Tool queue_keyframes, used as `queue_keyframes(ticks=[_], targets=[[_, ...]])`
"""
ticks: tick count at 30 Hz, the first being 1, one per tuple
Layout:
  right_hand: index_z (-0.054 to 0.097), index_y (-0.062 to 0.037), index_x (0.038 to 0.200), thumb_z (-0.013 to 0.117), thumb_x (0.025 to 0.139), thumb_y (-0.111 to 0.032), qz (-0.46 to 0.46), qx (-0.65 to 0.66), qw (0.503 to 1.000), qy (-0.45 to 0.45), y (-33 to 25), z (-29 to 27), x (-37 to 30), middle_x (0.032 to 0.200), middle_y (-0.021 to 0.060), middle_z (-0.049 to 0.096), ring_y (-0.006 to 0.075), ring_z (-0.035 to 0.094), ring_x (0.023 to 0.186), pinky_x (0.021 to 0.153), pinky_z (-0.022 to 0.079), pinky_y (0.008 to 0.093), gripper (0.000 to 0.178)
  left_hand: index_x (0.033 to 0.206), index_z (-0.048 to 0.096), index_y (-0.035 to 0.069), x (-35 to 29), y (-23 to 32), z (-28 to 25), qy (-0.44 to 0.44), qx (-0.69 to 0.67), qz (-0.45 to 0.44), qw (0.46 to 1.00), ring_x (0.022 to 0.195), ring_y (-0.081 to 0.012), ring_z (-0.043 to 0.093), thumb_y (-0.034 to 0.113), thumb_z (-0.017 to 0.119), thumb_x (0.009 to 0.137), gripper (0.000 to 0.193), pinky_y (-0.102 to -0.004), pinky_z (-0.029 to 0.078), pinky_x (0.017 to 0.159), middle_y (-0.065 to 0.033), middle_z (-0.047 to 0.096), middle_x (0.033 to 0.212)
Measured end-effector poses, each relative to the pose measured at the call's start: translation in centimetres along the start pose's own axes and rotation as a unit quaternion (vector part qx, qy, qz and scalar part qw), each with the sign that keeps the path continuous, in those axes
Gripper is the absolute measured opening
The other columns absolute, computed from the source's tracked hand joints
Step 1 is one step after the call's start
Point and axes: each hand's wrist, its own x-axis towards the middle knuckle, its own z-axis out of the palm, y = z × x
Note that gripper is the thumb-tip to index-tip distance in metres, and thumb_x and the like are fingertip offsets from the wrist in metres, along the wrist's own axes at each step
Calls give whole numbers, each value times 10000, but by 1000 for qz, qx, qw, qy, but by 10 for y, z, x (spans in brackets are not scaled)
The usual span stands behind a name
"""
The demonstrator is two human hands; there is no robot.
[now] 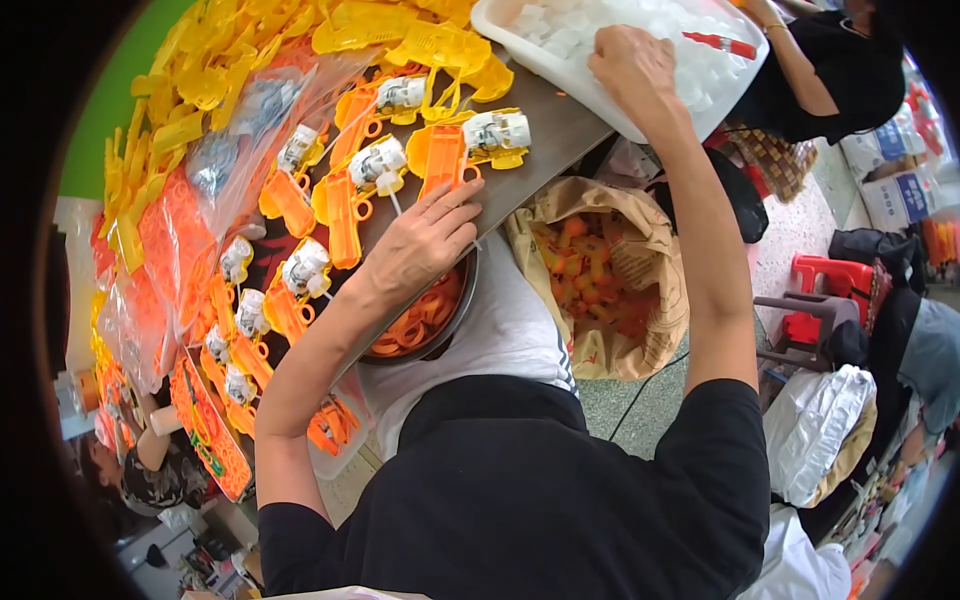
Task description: Assembling plastic toy guns and associated parts at a workbench.
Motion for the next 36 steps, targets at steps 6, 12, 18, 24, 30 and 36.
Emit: queue_keyframes(ticks=[6, 12, 18, 24, 30, 36], targets=[[686, -46, 1013, 643, 959, -187, 89, 449, 887, 52, -50, -19, -97, 1113, 43, 671, 95, 589, 844, 737, 485, 248, 157, 993, 653, 98, -2, 2, -6, 97, -168, -112, 975, 1137, -202, 598, 82, 664, 826, 168, -452, 363, 1105, -52, 665, 1037], [567, -12, 1224, 554, 1017, -163, 227, 851, 462, -107, -78, 30, -164, 1287, 152, 611, 154, 654, 1036, 849, 546, 257, 257, 993, 685, 112, 34, 10, -3, 210, -296, -256, 896, 883, -162, 659, 111, 739, 836, 166, -403, 353, 1037, 3, 685, 877], [476, -7, 1397, 538, 1021, -130, 186, 881, 411, -145, -80, 32, -161, 1310, 136, 597, 168, 648, 1069, 885, 554, 275, 401, 932, 702, 108, 38, 8, 1, 239, -225, -241, 913, 859, -205, 628, 110, 751, 809, 132, -395, 379, 962, -21, 676, 866], [486, -4, 1383, 547, 1016, -133, 188, 866, 439, -146, -82, 32, -160, 1314, 136, 595, 185, 646, 1084, 900, 551, 280, 394, 909, 703, 102, 35, 7, 0, 240, -210, -230, 919, 876, -220, 623, 105, 752, 795, 124, -388, 384, 944, -33, 667, 856], [495, -8, 1371, 568, 1002, -117, 179, 867, 443, -144, -85, 31, -160, 1330, 139, 583, 202, 637, 1110, 946, 539, 303, 392, 900, 698, 97, 34, 8, 3, 235, -225, -238, 915, 880, -224, 624, 108, 745, 796, 114, -385, 384, 942, -36, 660, 845], [506, 0, 1355, 587, 986, -86, 165, 866, 457, -122, -86, 30, -160, 1332, 137, 583, 193, 626, 1125, 961, 531, 303, 388, 908, 701, 78, 39, 11, 3, 247, -230, -230, 913, 776, -198, 626, 73, 760, 785, 137, -343, 415, 868, -36, 663, 809]])
